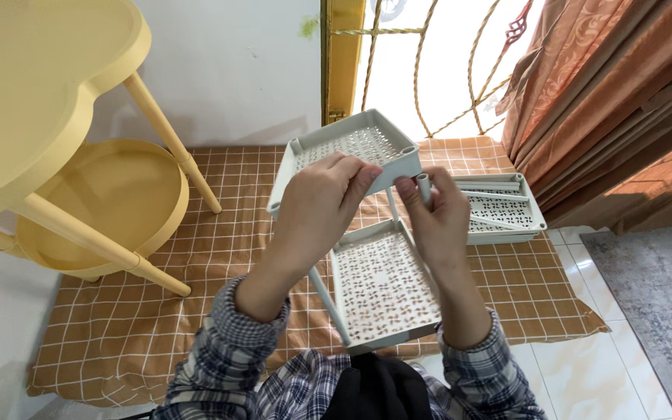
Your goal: The person assembles a white plastic tiered storage rack by inserting poles into the perforated trays, then pulls the poles out to take the rack apart. They then fit the trays and poles of a black storage rack together on the floor, attaching a top tray at the end.
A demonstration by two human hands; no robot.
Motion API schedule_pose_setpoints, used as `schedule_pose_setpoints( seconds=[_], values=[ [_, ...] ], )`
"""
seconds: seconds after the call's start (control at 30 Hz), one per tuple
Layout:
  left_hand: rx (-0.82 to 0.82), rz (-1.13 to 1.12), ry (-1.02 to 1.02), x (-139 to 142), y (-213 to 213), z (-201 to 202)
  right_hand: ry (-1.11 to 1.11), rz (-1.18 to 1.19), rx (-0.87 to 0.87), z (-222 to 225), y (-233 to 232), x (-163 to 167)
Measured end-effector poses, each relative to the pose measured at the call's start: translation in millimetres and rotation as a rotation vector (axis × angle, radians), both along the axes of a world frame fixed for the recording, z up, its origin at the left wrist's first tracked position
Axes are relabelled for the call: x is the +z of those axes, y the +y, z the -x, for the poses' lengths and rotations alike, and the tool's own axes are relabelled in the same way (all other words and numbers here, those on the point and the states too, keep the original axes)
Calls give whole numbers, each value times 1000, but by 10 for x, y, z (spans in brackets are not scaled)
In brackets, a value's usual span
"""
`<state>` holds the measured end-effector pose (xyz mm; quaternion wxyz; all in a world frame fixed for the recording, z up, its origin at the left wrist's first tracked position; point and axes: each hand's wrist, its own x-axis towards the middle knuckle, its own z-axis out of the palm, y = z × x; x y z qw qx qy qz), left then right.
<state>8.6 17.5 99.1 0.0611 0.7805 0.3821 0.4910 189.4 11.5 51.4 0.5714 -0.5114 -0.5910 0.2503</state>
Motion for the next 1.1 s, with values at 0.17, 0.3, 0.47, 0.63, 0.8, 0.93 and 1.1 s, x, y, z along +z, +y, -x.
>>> schedule_pose_setpoints(
  seconds=[0.17, 0.3, 0.47, 0.63, 0.8, 0.93, 1.1],
  values=[
    [-180, 278, 92, 164, 11, 223, 125, 158, 22, -204, 53, 157],
    [-270, 471, 30, 185, 78, 557, 286, 165, 106, -387, 123, 302],
    [-491, 91, -143, -30, 229, 732, 550, 200, 341, -642, 264, 326],
    [-465, 48, -215, -210, 259, 623, 562, 172, 387, -748, 443, 145],
    [-363, 19, -181, -175, 124, 375, 158, 42, 17, -602, 586, -65],
    [-247, 2, -44, -62, 24, 253, -271, -311, 52, -489, 427, 95],
    [-167, -90, 97, 21, -6, 78, -438, -262, 107, -316, -419, 402]
  ],
)
